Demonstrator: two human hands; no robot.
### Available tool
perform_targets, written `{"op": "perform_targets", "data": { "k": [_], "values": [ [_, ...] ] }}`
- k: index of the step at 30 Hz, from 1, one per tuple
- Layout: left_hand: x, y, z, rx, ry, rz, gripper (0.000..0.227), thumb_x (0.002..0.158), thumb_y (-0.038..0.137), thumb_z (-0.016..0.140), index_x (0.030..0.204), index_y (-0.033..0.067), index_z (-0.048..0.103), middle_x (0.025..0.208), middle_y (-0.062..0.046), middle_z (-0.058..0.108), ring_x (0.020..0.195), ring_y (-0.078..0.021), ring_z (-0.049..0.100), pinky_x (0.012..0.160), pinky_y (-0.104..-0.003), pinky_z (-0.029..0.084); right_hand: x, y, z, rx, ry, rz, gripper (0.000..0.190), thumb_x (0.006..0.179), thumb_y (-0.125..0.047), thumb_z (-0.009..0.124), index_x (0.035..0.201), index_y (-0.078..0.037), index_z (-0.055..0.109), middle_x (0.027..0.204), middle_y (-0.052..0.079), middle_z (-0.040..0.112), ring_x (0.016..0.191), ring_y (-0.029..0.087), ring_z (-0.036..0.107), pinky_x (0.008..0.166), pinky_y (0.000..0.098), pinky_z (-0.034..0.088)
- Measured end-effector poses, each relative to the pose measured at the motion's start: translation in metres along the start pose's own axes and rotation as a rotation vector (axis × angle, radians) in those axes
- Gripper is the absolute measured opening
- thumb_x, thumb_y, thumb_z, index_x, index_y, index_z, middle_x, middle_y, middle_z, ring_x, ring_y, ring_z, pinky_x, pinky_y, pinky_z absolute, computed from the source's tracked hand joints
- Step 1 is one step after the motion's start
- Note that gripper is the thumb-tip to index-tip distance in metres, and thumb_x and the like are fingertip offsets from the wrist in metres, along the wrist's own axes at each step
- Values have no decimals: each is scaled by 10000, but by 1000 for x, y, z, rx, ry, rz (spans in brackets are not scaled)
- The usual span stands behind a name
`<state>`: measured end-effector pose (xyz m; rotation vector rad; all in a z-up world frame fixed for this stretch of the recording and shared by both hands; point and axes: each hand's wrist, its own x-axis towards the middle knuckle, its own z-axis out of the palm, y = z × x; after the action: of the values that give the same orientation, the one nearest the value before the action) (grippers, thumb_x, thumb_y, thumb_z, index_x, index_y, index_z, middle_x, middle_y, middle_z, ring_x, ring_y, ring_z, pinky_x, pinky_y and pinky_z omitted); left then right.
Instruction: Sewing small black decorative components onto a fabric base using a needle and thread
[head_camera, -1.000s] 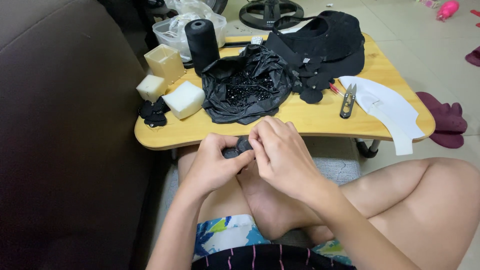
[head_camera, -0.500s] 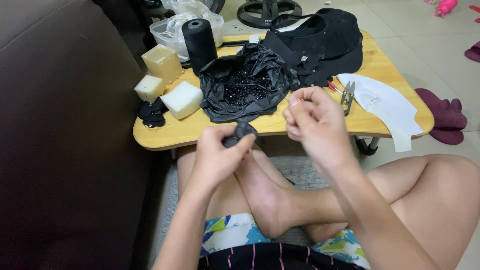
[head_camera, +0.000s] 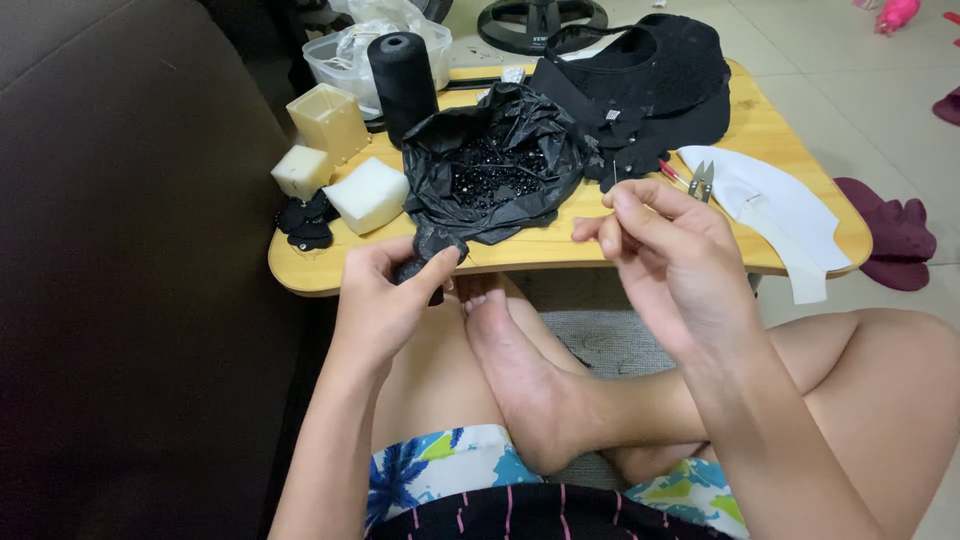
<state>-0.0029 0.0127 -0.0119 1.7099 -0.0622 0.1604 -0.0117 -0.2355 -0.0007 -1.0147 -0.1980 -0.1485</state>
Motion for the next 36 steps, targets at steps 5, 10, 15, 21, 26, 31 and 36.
{"op": "perform_targets", "data": {
  "k": [5,10,15,21,26,31,36],
  "values": [
    [-1,2,0,-29,7,-7,123,874,44,719,893,-57,788,714,-67,711,606,-103,588,557,-201,466,-7,-1,20,79,-43,174,126,1030,-86,567,1098,17,588,646,64,536,499,158,519,421,321,446],
    [0,-1,1,-54,6,-1,126,874,54,727,894,-54,789,709,-67,703,604,-101,582,553,-197,456,-16,13,32,100,-145,392,93,1017,-97,590,1086,-35,594,602,52,537,377,97,433,284,239,301],
    [-3,9,6,-115,8,-36,184,848,94,812,686,52,735,568,-48,649,569,-81,598,566,-188,522,-14,30,46,-78,-83,437,128,1006,-65,592,1041,57,610,521,74,420,298,123,446,226,258,407],
    [-6,16,5,-169,-52,-11,148,856,79,814,740,17,747,609,-70,667,603,-107,642,606,-235,589,-14,29,49,-129,-88,474,133,994,-60,608,1009,72,622,518,82,444,298,117,449,231,260,413],
    [-8,18,4,-181,-99,17,123,866,32,790,753,16,744,617,-50,654,625,-81,629,607,-220,589,-10,36,45,-94,-67,460,143,1007,-79,595,1029,59,628,549,75,448,337,129,480,263,269,433],
    [-8,19,4,-187,-113,10,129,870,36,791,751,18,744,614,-49,649,614,-75,618,598,-218,593,-4,39,39,-4,-14,394,186,1033,-118,581,1116,43,621,630,71,472,441,155,544,371,301,508],
    [-9,20,5,-157,-127,11,136,870,47,789,744,34,741,611,-25,640,612,-60,616,574,-200,581,-5,35,37,103,26,407,312,1040,-218,598,1238,18,647,715,47,515,581,145,614,539,283,564]
  ]
}}
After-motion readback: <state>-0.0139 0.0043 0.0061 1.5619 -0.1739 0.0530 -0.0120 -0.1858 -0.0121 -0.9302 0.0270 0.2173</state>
